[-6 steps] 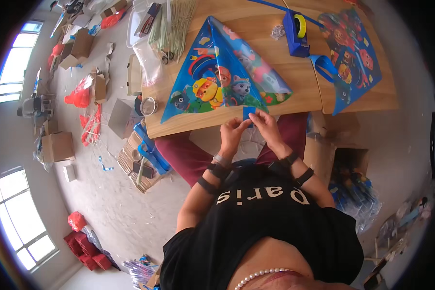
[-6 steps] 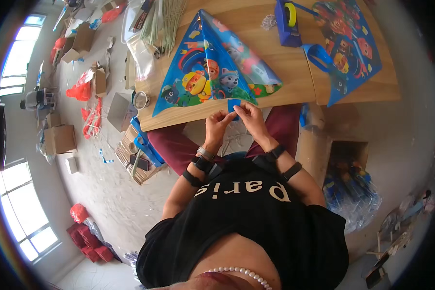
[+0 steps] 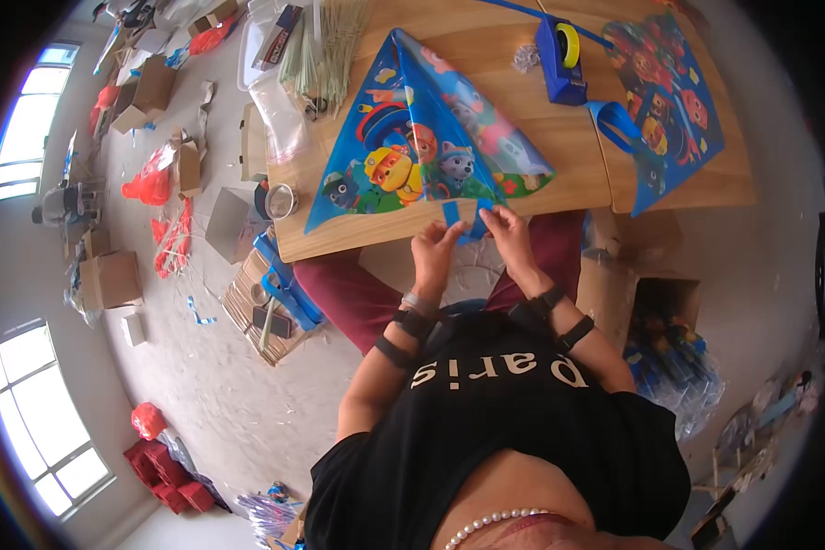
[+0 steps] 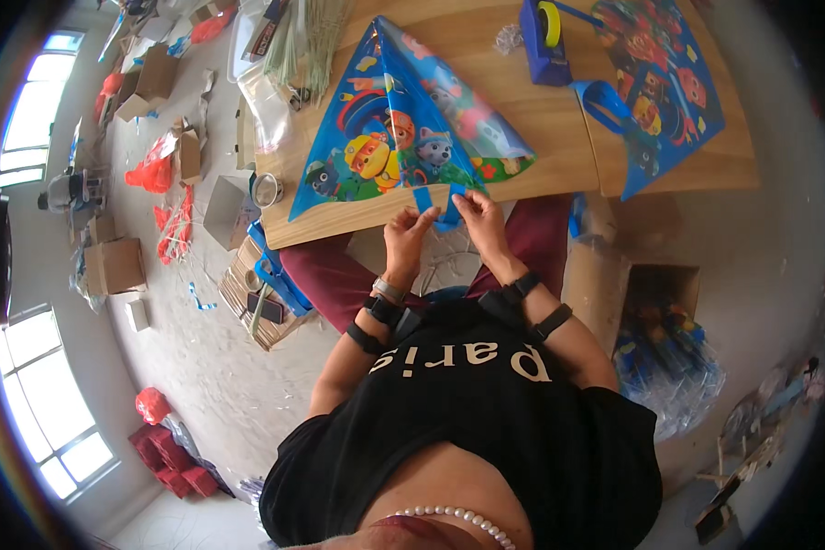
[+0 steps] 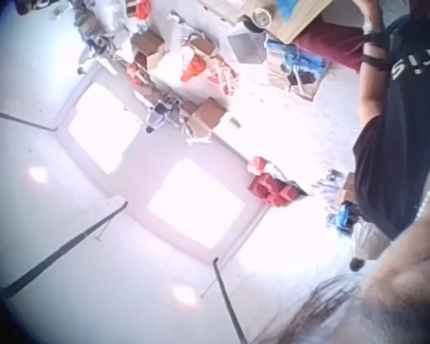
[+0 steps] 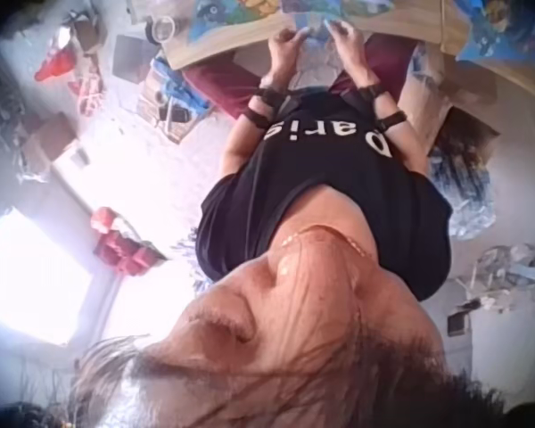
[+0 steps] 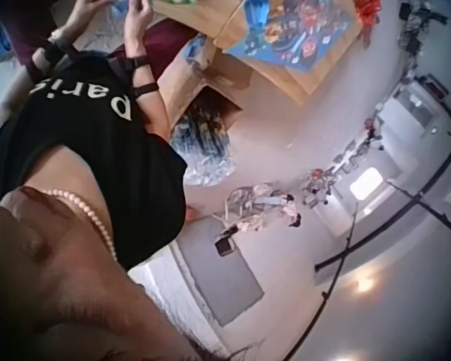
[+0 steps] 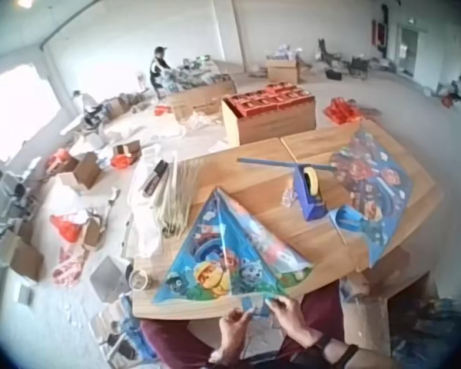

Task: Assembling character-printed kites by attaching blue ribbons to the sheets.

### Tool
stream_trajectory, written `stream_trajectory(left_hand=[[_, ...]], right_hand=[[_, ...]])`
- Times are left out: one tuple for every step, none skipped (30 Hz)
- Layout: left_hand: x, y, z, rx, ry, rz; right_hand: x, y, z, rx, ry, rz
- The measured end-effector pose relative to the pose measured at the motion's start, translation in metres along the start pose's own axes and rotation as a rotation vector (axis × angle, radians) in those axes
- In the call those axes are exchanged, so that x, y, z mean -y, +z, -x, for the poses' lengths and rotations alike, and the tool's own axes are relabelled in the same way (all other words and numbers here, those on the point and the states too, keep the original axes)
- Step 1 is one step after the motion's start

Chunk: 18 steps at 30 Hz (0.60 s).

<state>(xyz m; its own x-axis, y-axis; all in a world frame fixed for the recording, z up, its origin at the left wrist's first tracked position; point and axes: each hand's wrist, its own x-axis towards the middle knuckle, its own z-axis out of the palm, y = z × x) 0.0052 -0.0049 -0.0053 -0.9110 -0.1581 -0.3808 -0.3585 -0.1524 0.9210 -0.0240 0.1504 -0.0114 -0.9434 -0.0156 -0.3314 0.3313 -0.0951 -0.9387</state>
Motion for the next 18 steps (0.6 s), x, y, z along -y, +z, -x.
stream_trajectory(left_hand=[[-0.003, 0.002, -0.003, -0.035, 0.024, 0.097], [-0.005, 0.005, -0.006, -0.068, 0.047, 0.193], [-0.007, 0.005, -0.006, -0.064, 0.043, 0.19], [-0.009, 0.005, -0.007, -0.045, 0.072, 0.184], [-0.011, 0.004, -0.008, -0.026, 0.101, 0.179], [-0.007, 0.001, -0.011, -0.024, 0.099, 0.176], [0.0, -0.004, -0.014, 0.043, 0.102, 0.17], [0.008, -0.007, -0.018, 0.109, 0.106, 0.164], [0.01, -0.007, -0.02, 0.112, 0.102, 0.162], [0.013, -0.006, -0.022, 0.118, 0.02, 0.219], [0.016, -0.005, -0.022, 0.123, -0.063, 0.276], [0.014, 0.0, -0.022, 0.13, -0.069, 0.274], [0.007, 0.007, -0.02, 0.116, -0.124, 0.173], [0.0, 0.012, -0.018, 0.103, -0.178, 0.072], [-0.002, 0.014, -0.017, 0.103, -0.18, 0.069], [-0.004, 0.016, -0.017, 0.135, -0.198, 0.045], [-0.006, 0.018, -0.017, 0.168, -0.216, 0.021], [-0.001, 0.018, -0.019, 0.167, -0.218, 0.018]], right_hand=[[-0.004, -0.003, -0.003, -0.039, 0.032, -0.028], [-0.007, -0.005, -0.006, -0.078, 0.064, -0.056], [-0.011, -0.007, -0.007, -0.084, 0.067, -0.059], [-0.014, -0.009, -0.009, -0.092, 0.062, -0.033], [-0.018, -0.011, -0.01, -0.101, 0.056, -0.006], [-0.02, -0.011, -0.01, -0.105, 0.058, -0.009], [-0.02, -0.01, -0.011, -0.108, 0.078, 0.015], [-0.021, -0.009, -0.011, -0.111, 0.097, 0.04], [-0.02, -0.008, -0.01, -0.114, 0.1, 0.037], [-0.02, -0.007, -0.01, -0.117, 0.115, 0.005], [-0.02, -0.006, -0.009, -0.119, 0.13, -0.028], [-0.022, -0.008, -0.009, -0.127, 0.133, -0.03], [-0.024, -0.01, -0.01, -0.131, 0.117, -0.017], [-0.026, -0.011, -0.011, -0.135, 0.101, -0.005], [-0.026, -0.011, -0.012, -0.136, 0.103, -0.008], [-0.026, -0.01, -0.012, -0.135, 0.112, -0.024], [-0.026, -0.01, -0.012, -0.133, 0.121, -0.04], [-0.025, -0.009, -0.012, -0.134, 0.124, -0.043]])
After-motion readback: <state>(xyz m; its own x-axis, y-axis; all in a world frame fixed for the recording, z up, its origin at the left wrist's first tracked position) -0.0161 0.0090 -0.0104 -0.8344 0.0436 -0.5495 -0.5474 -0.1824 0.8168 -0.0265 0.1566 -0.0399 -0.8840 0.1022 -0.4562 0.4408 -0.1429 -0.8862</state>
